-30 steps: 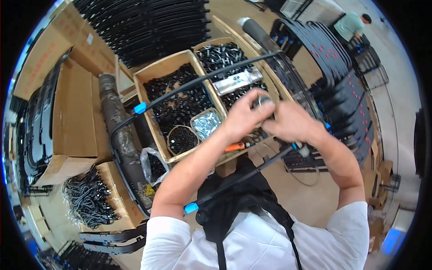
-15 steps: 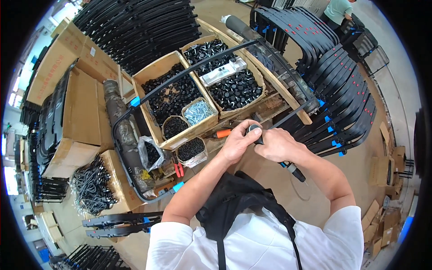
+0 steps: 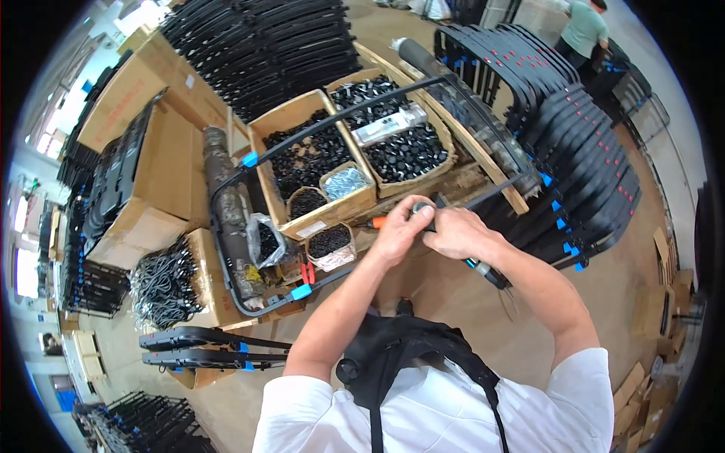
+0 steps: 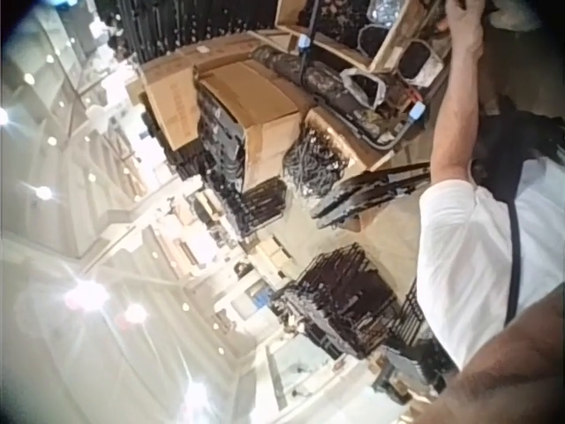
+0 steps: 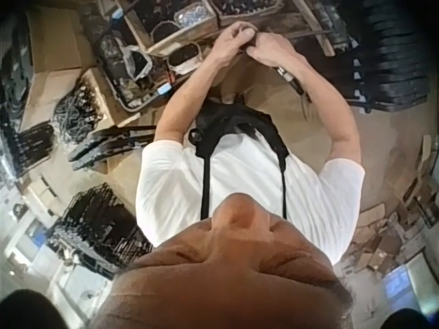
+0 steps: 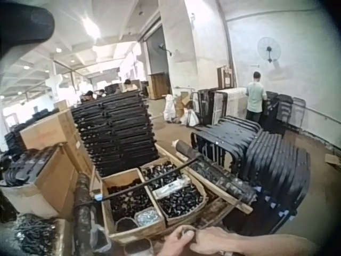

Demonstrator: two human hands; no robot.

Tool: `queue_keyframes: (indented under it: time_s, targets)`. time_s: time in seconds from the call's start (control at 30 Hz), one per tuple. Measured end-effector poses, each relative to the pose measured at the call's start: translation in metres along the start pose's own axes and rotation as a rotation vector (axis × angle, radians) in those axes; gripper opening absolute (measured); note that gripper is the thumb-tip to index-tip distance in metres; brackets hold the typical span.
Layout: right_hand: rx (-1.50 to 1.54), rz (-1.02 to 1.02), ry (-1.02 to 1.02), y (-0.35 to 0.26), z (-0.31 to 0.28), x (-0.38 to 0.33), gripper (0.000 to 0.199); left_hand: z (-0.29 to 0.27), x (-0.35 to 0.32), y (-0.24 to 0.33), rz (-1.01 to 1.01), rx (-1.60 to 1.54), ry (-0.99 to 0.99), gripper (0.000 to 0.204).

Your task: Assembling electronic components, housings, and wiring onto metal frames for fitness equipment.

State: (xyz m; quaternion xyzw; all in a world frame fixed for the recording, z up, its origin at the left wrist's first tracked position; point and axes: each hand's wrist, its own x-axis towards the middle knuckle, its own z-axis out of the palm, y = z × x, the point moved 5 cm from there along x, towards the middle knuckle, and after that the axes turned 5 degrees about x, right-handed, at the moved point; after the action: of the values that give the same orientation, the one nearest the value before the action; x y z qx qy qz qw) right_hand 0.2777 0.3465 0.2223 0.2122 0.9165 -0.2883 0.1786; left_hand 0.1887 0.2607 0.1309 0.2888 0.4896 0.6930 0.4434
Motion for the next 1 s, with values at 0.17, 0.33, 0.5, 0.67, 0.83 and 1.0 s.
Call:
queue_keyframes:
  time_s: [0.17, 0.33, 0.5, 0.67, 0.83, 1.0]
  targets:
    - [0.013, 0.045, 0.056, 0.013, 0.009, -0.007, 0.043, 0.014, 0.003, -0.018, 0.055, 0.145, 0.009, 0.025]
    - [0.141, 0.083, -0.007, 0.028, 0.026, 0.011, 0.036, 0.015, -0.006, -0.012, 0.034, 0.055, 0.008, 0.03]
    - [0.191, 0.095, 0.021, 0.026, 0.019, 0.013, 0.032, 0.013, -0.007, -0.002, 0.043, 0.084, 0.025, 0.03]
    - [0.178, 0.134, -0.017, 0.021, 0.014, 0.008, 0.035, 0.016, -0.007, 0.006, 0.055, 0.071, 0.016, 0.031]
    - [0.218, 0.121, -0.003, 0.014, -0.003, 0.002, 0.033, 0.024, -0.005, 0.029, 0.027, -0.001, 0.035, 0.029]
    - [0.603, -0.141, 0.07, -0.084, -0.053, -0.011, 0.047, -0.02, -0.014, 0.136, 0.676, 0.442, 0.273, 0.018]
